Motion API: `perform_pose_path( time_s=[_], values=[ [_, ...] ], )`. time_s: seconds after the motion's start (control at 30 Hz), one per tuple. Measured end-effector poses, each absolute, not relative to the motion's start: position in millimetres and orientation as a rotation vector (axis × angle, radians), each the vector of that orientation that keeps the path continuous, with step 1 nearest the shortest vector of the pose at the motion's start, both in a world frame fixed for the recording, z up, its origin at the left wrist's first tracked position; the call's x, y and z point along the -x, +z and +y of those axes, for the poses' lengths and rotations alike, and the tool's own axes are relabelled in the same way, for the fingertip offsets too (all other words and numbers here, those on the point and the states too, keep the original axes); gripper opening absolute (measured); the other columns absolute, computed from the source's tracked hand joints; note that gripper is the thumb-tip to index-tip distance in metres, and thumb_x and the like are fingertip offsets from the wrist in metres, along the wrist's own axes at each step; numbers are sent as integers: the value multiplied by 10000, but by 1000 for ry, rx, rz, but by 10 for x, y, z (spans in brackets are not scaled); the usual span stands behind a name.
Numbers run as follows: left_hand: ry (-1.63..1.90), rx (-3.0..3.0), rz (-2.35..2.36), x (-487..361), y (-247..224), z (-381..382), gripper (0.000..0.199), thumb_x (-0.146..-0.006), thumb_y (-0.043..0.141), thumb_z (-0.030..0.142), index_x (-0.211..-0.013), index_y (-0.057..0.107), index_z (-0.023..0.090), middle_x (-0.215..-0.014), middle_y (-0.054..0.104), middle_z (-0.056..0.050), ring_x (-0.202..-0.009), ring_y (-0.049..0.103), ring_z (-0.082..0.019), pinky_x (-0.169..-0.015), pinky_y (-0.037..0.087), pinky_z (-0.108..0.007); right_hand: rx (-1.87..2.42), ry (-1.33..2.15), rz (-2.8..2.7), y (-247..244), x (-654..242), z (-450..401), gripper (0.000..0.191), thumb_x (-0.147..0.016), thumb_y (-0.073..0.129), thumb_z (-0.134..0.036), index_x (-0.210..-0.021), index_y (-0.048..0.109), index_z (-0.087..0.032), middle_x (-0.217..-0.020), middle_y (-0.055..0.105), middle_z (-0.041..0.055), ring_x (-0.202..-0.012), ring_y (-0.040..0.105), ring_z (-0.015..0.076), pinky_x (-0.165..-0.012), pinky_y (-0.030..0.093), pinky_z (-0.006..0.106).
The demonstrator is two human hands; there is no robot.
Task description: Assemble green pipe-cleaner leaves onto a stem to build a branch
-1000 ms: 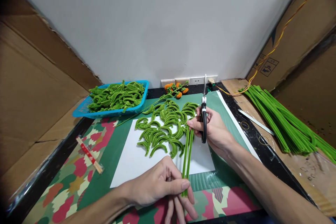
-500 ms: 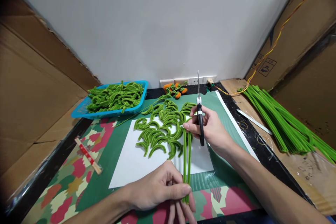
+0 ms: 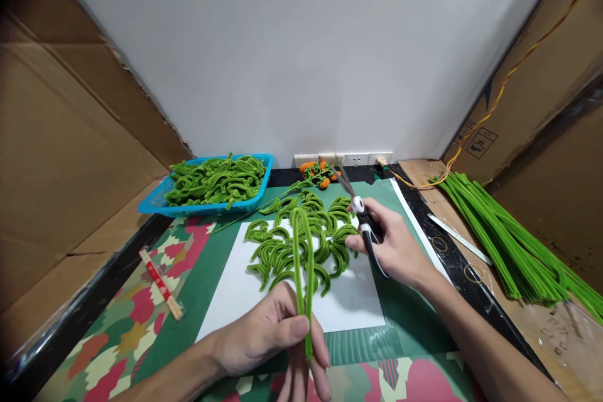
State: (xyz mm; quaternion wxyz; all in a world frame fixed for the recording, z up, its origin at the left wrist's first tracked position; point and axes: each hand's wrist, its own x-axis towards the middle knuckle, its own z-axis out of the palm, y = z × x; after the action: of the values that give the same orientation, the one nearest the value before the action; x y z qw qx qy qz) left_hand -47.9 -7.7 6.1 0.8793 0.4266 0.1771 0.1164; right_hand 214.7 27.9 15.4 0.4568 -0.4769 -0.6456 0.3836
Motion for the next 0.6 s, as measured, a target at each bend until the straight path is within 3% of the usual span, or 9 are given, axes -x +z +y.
perform_pose_path(
  time_s=[0.23, 0.47, 0.6],
  values=[
    [360, -874, 253, 576, 44, -2, 582, -890, 762, 647, -793, 769, 73, -680, 792, -195, -459, 738, -240, -394, 544, -249, 1299, 725, -1901, 124, -2050, 238, 431, -906, 779, -471, -1239, 661, -223, -810, 591, -7, -692, 499, 170, -651, 419, 282],
    [383, -995, 316, 611, -42, -16, 676, -880, 736, 708, -685, 783, 63, -694, 792, -207, -507, 727, -185, -447, 487, -202, 1295, 713, -1936, 135, -2003, 203, 457, -924, 751, -494, -1271, 661, -212, -798, 594, -7, -682, 519, 176, -654, 432, 288],
    [347, -1028, 384, 617, -79, -29, 692, -862, 735, 732, -737, 818, 56, -718, 800, -213, -559, 743, -215, -501, 542, -248, 1300, 698, -1930, 139, -1992, 197, 440, -921, 754, -491, -1256, 661, -221, -776, 585, -18, -661, 494, 171, -635, 416, 283]
  ],
)
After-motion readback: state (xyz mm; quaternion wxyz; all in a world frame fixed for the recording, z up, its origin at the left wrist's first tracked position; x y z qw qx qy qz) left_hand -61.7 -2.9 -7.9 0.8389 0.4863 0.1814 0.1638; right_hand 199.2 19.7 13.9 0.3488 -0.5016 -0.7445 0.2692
